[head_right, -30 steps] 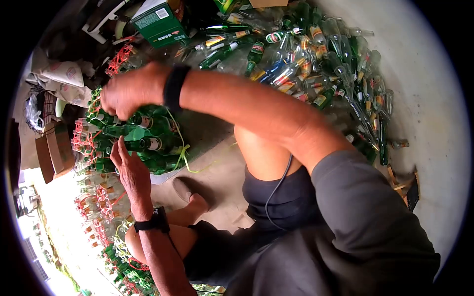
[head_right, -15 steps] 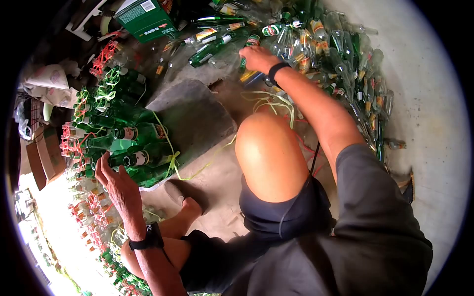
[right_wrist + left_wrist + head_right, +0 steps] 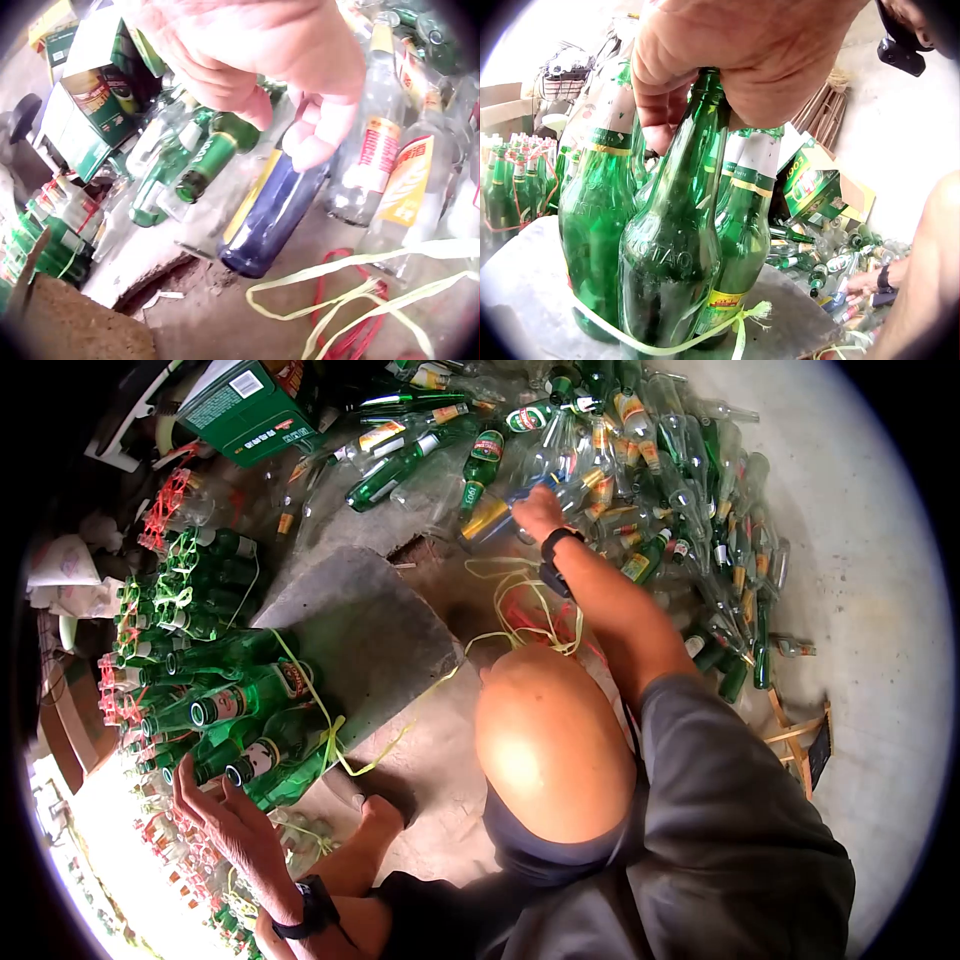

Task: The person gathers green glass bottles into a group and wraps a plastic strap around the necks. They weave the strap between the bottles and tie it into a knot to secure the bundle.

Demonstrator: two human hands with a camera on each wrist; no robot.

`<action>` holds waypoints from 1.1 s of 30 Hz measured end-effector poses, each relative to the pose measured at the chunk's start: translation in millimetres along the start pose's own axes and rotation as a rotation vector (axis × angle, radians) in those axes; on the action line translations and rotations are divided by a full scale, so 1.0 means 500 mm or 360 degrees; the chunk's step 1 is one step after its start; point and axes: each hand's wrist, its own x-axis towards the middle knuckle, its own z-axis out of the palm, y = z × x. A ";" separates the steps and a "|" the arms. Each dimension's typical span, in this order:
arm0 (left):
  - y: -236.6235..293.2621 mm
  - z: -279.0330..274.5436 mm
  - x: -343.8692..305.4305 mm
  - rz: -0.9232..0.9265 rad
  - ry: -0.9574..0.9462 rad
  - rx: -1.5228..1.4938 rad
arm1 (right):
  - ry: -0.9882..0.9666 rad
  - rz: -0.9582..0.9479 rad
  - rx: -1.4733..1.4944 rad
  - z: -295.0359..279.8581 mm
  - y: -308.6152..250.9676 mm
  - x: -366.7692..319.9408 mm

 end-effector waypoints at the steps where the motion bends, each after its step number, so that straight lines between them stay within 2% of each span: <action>1: 0.000 -0.001 0.000 -0.0011 -0.0013 -0.0010 | 0.0107 -0.0085 -0.0242 -0.014 0.010 0.016; 2: 0.001 -0.001 0.002 -0.0020 -0.0026 -0.0018 | 0.0214 -0.0170 -0.0483 -0.027 0.021 0.032; 5: -0.006 0.001 -0.001 -0.0024 -0.0033 0.0021 | 0.0358 -0.0133 -0.0540 -0.048 0.066 0.097; 8: -0.017 -0.001 -0.001 0.0105 -0.0025 0.0130 | 0.0271 -0.0303 -0.0699 -0.064 0.125 0.177; 9: -0.017 0.001 -0.003 0.0039 -0.0038 0.0095 | -0.0113 -0.0070 -0.0470 -0.100 0.085 0.160; 10: -0.016 0.002 -0.003 -0.0024 -0.0052 0.0062 | -0.0116 -0.0068 -0.0469 -0.107 0.084 0.163; 12: -0.012 0.001 0.000 -0.0016 -0.0050 0.0097 | -0.0181 0.0153 0.0088 -0.110 0.077 0.160; 13: -0.010 0.002 -0.001 -0.0013 -0.0045 0.0118 | -0.0139 0.0190 0.0200 -0.110 0.072 0.155; 16: -0.014 0.004 -0.004 -0.0086 -0.0044 0.0014 | -0.0286 0.0276 0.0387 -0.122 0.071 0.156; 18: -0.009 0.004 -0.003 -0.0073 -0.0033 0.0002 | -0.0242 0.0318 0.0430 -0.117 0.074 0.161; 20: -0.009 0.004 -0.003 -0.0061 -0.0019 -0.0018 | -0.0167 0.0144 -0.0066 -0.119 0.074 0.177; 21: -0.010 0.005 -0.003 -0.0064 -0.0023 -0.0020 | 0.0062 -0.0241 -0.0871 -0.092 0.093 0.204; 22: -0.012 0.005 -0.002 -0.0066 -0.0031 -0.0019 | 0.0062 -0.0243 -0.0869 -0.088 0.070 0.176; 24: -0.020 0.005 -0.004 -0.0034 -0.0025 0.0040 | 0.0192 -0.0939 -0.0485 -0.050 0.009 0.086; 26: -0.018 0.007 -0.005 0.0002 -0.0024 0.0088 | -0.0122 -0.0897 -0.0647 -0.051 -0.104 -0.010; 28: -0.008 0.007 -0.007 -0.0215 -0.0041 -0.0116 | -0.0116 -0.1332 -0.0861 -0.008 -0.111 -0.019; 29: -0.009 0.005 -0.004 -0.0215 -0.0035 -0.0115 | -0.0183 -0.1333 -0.0984 0.014 -0.116 -0.026; 31: -0.013 -0.004 -0.001 0.0052 -0.0093 0.0241 | -0.0152 -0.1387 -0.1179 0.046 -0.125 -0.025; 33: -0.008 -0.003 0.001 0.0026 -0.0083 0.0181 | -0.0139 -0.1388 -0.1288 0.059 -0.128 -0.019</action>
